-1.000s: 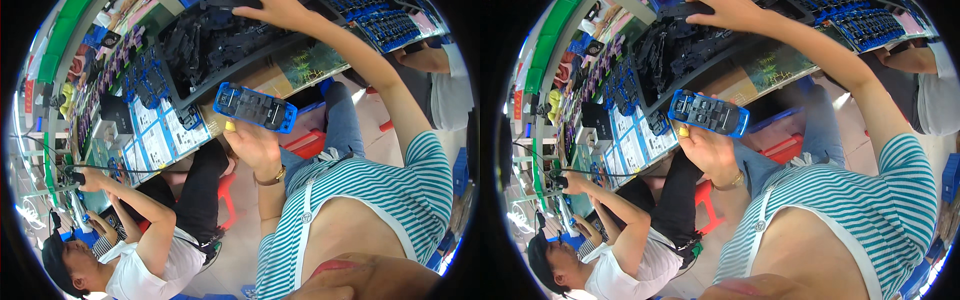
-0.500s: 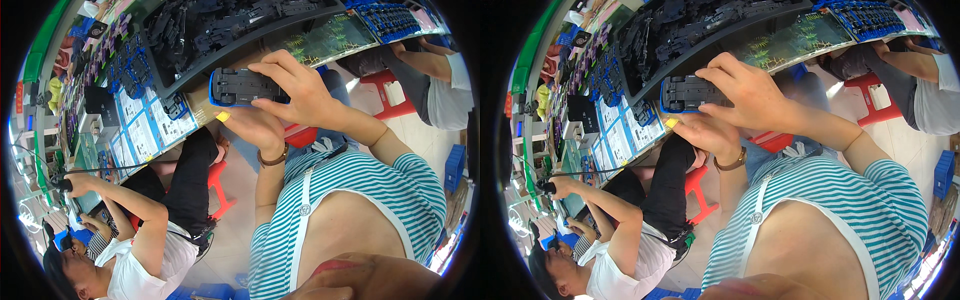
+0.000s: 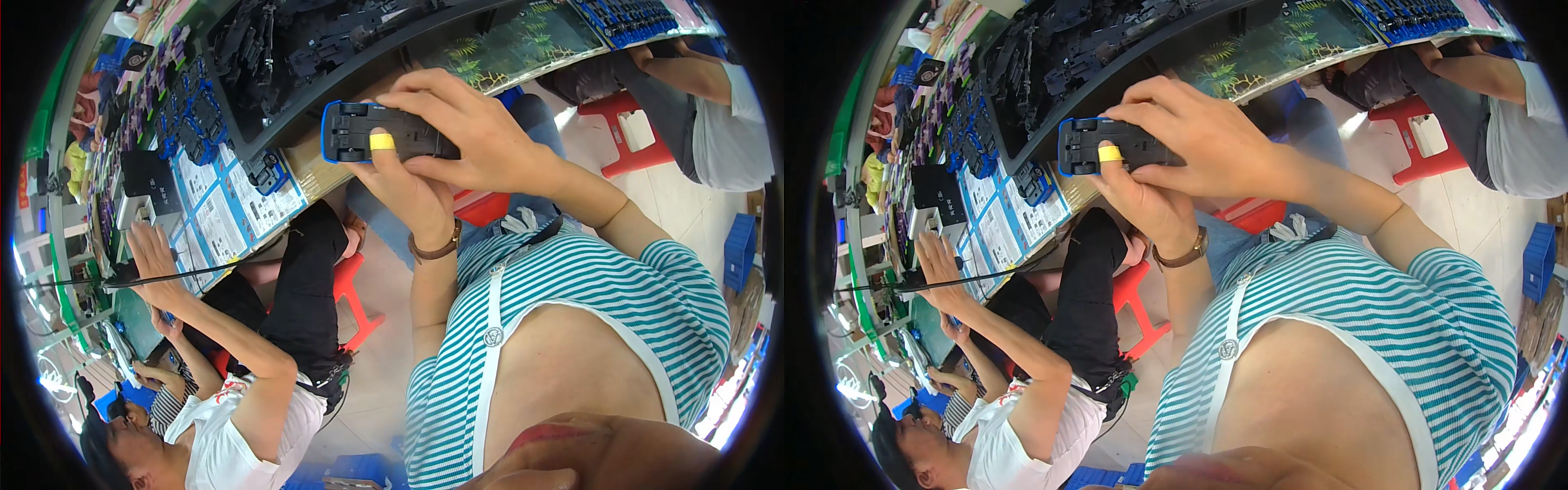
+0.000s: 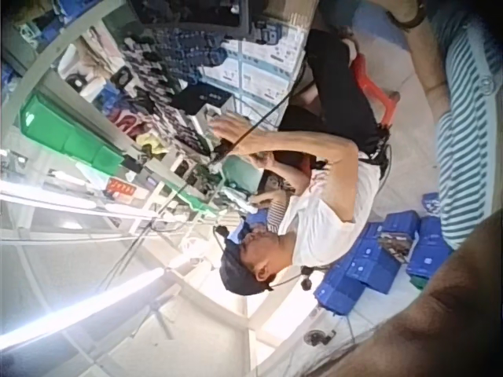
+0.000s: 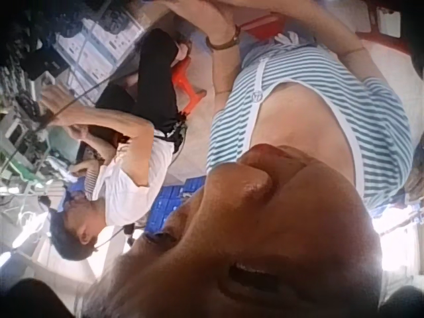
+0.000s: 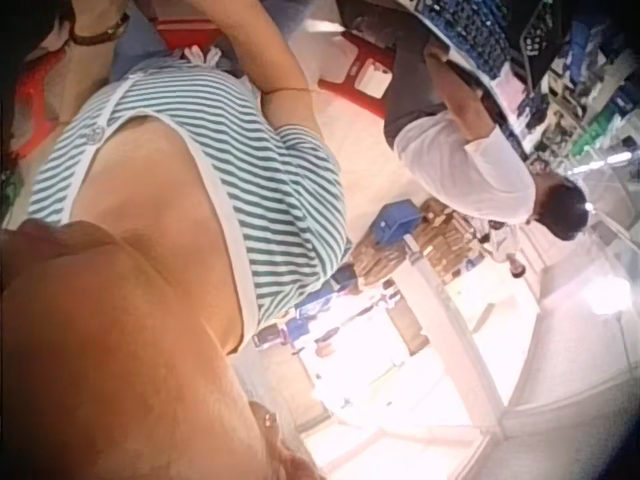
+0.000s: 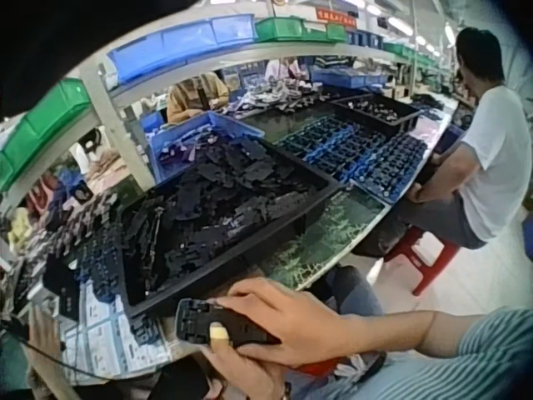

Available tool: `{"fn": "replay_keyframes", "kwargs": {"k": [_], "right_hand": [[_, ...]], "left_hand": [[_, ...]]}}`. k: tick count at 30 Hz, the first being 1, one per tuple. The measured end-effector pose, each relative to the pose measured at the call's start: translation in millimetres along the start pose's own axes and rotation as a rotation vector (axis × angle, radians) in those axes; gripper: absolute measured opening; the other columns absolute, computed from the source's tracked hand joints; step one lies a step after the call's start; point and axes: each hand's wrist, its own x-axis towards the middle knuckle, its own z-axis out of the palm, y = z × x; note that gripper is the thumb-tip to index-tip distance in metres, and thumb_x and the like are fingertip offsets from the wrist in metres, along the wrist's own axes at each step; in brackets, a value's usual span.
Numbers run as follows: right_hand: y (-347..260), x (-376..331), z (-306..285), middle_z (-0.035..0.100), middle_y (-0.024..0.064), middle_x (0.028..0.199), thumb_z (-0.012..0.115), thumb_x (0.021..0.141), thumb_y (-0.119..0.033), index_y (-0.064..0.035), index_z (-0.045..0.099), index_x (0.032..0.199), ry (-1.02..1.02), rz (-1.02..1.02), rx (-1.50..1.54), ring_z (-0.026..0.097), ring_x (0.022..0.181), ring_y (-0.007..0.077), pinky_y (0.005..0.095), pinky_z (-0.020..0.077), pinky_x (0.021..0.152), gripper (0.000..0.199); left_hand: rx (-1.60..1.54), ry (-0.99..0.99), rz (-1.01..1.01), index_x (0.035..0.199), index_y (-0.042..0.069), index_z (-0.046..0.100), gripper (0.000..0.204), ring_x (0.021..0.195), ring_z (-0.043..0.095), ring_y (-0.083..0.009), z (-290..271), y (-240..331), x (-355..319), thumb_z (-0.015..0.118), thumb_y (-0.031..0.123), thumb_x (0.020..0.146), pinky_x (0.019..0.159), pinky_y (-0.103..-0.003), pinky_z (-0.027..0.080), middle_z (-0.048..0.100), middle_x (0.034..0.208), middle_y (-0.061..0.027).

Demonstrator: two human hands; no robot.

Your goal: Assembling blue toy cars by fitting plastic chassis and body components together at a manufacturing workbench.

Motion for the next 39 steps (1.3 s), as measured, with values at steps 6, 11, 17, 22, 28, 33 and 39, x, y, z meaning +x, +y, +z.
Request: {"fn": "replay_keyframes", "kwargs": {"k": [6, 11, 17, 22, 28, 33, 39], "right_hand": [[13, -32, -10, 0.05, 0.0099, 0.117, 0.061, 0.086, -0.023, -0.0014, 0.043, 0.13, 0.017, 0.462, 0.616, 0.051, 0.104, 0.0156, 0.0304, 0.047, 0.086, 0.052], [8, -35, -1, 0.058, 0.0106, 0.112, 0.064, 0.084, -0.014, 0.001, 0.046, 0.127, -0.093, 0.615, 0.897, 0.055, 0.103, 0.0154, 0.03, 0.0454, 0.089, 0.048], [10, -40, 3, 0.058, 0.0104, 0.112, 0.065, 0.082, -0.01, 0.002, 0.048, 0.124, -0.007, 0.595, 0.947, 0.056, 0.105, 0.0168, 0.0301, 0.0454, 0.09, 0.047], [18, -40, 0, 0.06, 0.0103, 0.11, 0.062, 0.084, -0.009, 0.0029, 0.049, 0.123, -0.055, 0.618, 1.015, 0.056, 0.103, 0.0154, 0.0294, 0.0464, 0.089, 0.042], [20, -41, -1, 0.061, 0.0114, 0.108, 0.058, 0.087, -0.007, 0.0055, 0.051, 0.12, 0.069, 0.609, 1.077, 0.057, 0.101, 0.0148, 0.0289, 0.0469, 0.088, 0.036], [28, -52, -2, 0.057, 0.0113, 0.114, 0.059, 0.086, -0.007, 0.0047, 0.051, 0.121, 0.091, 0.561, 0.947, 0.055, 0.104, 0.0158, 0.0288, 0.0451, 0.09, 0.038], [22, -48, -1, 0.057, 0.0098, 0.113, 0.061, 0.085, -0.01, 0.0039, 0.051, 0.12, 0.139, 0.548, 0.988, 0.056, 0.1, 0.0146, 0.0285, 0.0452, 0.09, 0.039]], "left_hand": [[0.045, 0.054, 0.002, 0.123, 0.003, 0.043, 0.043, 0.101, 0.055, -0.0263, 0, 0, 10, 0.044, 0.034, 0.093, 0.091, -0.039, 0.045, 0.053, 0.113, -0.0161], [0.072, 0.034, 0.031, 0.124, 0.001, 0.04, 0.043, 0.097, 0.055, -0.0228, 11, -2, 1, 0.044, 0.031, 0.092, 0.083, -0.035, 0.049, 0.052, 0.108, -0.015], [0.12, 0.036, 0.057, 0.125, -0.001, 0.039, 0.047, 0.096, 0.055, -0.0248, 14, -5, 1, 0.042, 0.033, 0.092, 0.084, -0.036, 0.048, 0.052, 0.107, -0.016], [0.184, 0.027, 0.092, 0.125, -0.001, 0.04, 0.047, 0.097, 0.055, -0.0249, 17, -7, 0, 0.042, 0.033, 0.092, 0.085, -0.037, 0.048, 0.052, 0.108, -0.0164], [0.132, -0.005, 0.068, 0.124, 0.0, 0.041, 0.046, 0.099, 0.054, -0.0244, 11, -13, 6, 0.044, 0.033, 0.092, 0.088, -0.036, 0.046, 0.052, 0.11, -0.0157], [0.069, -0.031, -0.048, 0.117, 0.001, 0.047, 0.035, 0.097, 0.057, -0.0206, -2, 10, 16, 0.046, 0.026, 0.092, 0.085, -0.035, 0.048, 0.056, 0.109, -0.0124], [0.158, 0.001, 0.061, 0.118, -0.003, 0.044, 0.031, 0.093, 0.058, -0.0205, -2, 12, 16, 0.045, 0.013, 0.091, 0.084, -0.035, 0.049, 0.057, 0.103, -0.0131]]}}
